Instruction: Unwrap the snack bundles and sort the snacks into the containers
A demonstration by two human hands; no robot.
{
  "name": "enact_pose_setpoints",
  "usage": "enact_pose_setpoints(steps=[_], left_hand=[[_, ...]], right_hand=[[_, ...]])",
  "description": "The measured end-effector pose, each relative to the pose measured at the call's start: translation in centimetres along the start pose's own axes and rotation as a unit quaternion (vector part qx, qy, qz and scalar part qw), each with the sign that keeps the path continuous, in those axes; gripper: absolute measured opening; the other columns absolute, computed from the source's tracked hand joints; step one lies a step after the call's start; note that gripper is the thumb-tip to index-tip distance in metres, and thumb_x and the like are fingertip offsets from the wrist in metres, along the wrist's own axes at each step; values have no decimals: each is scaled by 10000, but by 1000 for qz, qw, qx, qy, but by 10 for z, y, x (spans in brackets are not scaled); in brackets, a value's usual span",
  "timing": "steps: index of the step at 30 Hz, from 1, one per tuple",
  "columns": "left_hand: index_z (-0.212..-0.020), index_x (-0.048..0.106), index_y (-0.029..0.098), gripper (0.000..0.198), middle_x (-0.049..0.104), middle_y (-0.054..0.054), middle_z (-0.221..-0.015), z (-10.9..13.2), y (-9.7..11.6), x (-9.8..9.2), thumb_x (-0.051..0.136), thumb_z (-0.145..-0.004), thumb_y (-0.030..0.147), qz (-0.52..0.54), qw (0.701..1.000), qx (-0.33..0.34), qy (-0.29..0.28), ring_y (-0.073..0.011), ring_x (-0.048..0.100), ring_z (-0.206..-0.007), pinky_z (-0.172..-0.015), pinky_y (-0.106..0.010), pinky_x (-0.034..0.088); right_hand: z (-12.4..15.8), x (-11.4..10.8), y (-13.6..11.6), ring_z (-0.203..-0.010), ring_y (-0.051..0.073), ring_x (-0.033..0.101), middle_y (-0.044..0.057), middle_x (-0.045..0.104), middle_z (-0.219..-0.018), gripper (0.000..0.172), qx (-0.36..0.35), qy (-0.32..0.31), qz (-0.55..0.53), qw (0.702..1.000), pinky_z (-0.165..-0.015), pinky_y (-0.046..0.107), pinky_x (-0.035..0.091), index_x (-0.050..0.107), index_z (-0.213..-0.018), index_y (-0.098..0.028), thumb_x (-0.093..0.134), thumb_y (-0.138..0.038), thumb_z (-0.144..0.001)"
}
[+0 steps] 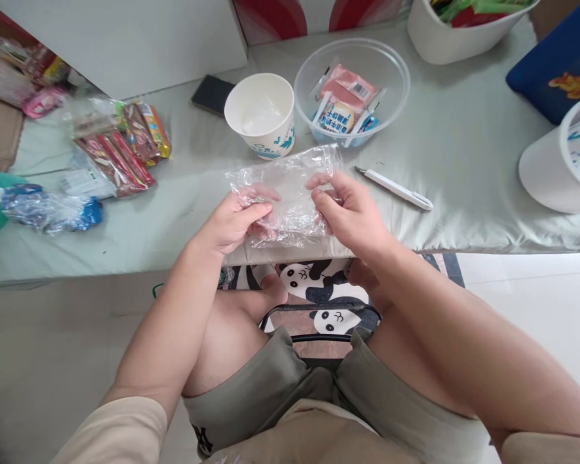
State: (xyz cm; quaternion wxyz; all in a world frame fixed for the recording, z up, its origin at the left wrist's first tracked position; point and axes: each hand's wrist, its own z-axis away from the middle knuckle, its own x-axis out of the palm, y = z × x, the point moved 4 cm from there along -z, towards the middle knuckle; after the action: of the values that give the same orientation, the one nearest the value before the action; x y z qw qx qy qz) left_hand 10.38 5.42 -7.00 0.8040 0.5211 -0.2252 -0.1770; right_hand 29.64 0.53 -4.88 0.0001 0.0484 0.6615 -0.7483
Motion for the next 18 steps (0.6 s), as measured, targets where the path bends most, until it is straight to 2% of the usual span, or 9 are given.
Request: enact_pose_setpoints(steps=[3,6,9,11,16,18], left_hand=[[-1005,648,212,256,612,69,-606,2,4,-2,762,-777,241,52,998,18,-4,-90,606,-466,-436,-190,453],[-879,658,217,192,611,66,-619,1,7,-6,785,-736,240,90,995,49,-4,-71,578,-476,-455,-190,474],[-740,662,197,110,620,47,-661,1,9,-10,760,-690,193,114,991,63,-11,-71,594,-530,-524,-213,535],[-722,683,181,65,626,22,-685,0,9,-11,726,-678,200,121,991,51,-23,-88,614,-576,-584,-243,571],[-738,674,157,351,590,-25,-667,1,11,-12,664,-789,504,108,994,9,-32,-140,608,-603,-581,-289,560],[-740,643,164,319,574,2,-682,1,11,-11,739,-762,467,92,996,6,-20,-109,589,-599,-583,-253,541]], right_hand=[[-1,0,4,-442,85,419,-80,480,-549,100,-20,3,-54,998,-435,246,345,653,-930,-257,701,-322,-871],[-2,0,6,-451,87,419,-60,520,-581,109,-22,9,-100,995,-433,255,356,648,-834,-257,719,-339,-825],[-2,-1,3,-435,84,385,-68,453,-508,118,-21,10,-102,995,-429,252,339,614,-731,-249,712,-284,-786],[-1,-1,0,-436,83,390,-73,433,-487,104,-24,2,-93,995,-444,249,351,611,-726,-244,704,-266,-768],[2,-4,-2,-506,103,511,-37,562,-558,98,-21,-21,-44,999,-511,262,415,650,-751,-225,706,-303,-770],[3,-4,-1,-542,118,546,-25,594,-578,88,-22,-41,-32,998,-556,276,438,675,-776,-219,696,-304,-784]])
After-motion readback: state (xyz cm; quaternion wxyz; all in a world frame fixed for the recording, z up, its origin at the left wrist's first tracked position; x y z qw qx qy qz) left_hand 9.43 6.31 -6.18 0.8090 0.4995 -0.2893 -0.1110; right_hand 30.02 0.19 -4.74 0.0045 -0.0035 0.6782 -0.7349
